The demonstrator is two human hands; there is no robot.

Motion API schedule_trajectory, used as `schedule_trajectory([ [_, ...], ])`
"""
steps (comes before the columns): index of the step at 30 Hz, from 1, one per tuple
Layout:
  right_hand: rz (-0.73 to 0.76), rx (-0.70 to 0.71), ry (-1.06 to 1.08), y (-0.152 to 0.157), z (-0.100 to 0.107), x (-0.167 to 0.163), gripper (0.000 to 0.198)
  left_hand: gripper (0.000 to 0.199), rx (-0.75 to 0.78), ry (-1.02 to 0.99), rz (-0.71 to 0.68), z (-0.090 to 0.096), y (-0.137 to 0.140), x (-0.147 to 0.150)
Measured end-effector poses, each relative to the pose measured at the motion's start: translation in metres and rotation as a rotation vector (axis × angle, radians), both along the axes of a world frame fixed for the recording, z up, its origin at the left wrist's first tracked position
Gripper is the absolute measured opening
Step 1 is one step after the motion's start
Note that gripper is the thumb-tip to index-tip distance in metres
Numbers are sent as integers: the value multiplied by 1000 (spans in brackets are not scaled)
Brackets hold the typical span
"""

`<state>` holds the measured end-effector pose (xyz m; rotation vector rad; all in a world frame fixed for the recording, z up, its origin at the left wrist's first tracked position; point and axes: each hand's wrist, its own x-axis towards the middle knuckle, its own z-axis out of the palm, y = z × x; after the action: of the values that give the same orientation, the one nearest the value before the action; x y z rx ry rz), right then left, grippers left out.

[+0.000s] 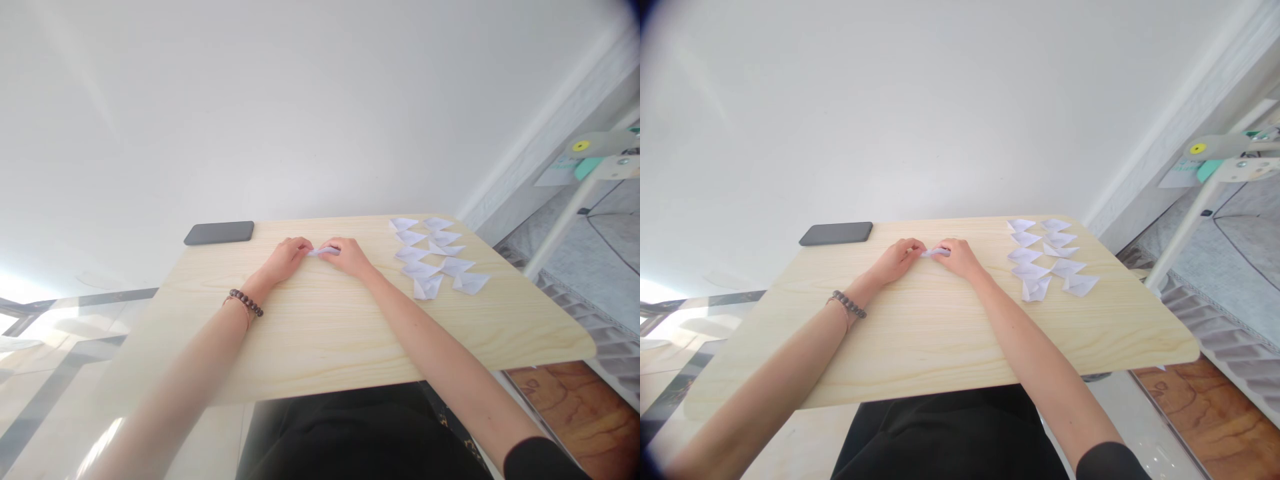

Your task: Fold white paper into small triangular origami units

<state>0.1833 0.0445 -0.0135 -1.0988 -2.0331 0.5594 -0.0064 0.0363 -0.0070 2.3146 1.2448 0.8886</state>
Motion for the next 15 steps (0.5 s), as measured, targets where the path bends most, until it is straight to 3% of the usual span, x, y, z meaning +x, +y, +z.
schedule_trajectory([
  [7,-31,-31,-11,-1,2,0,13,16,-78,-43,148,2,-2,0],
  [15,-46,-27,-52,-2,2,0,17,19,-12,10,53,2,0,0],
])
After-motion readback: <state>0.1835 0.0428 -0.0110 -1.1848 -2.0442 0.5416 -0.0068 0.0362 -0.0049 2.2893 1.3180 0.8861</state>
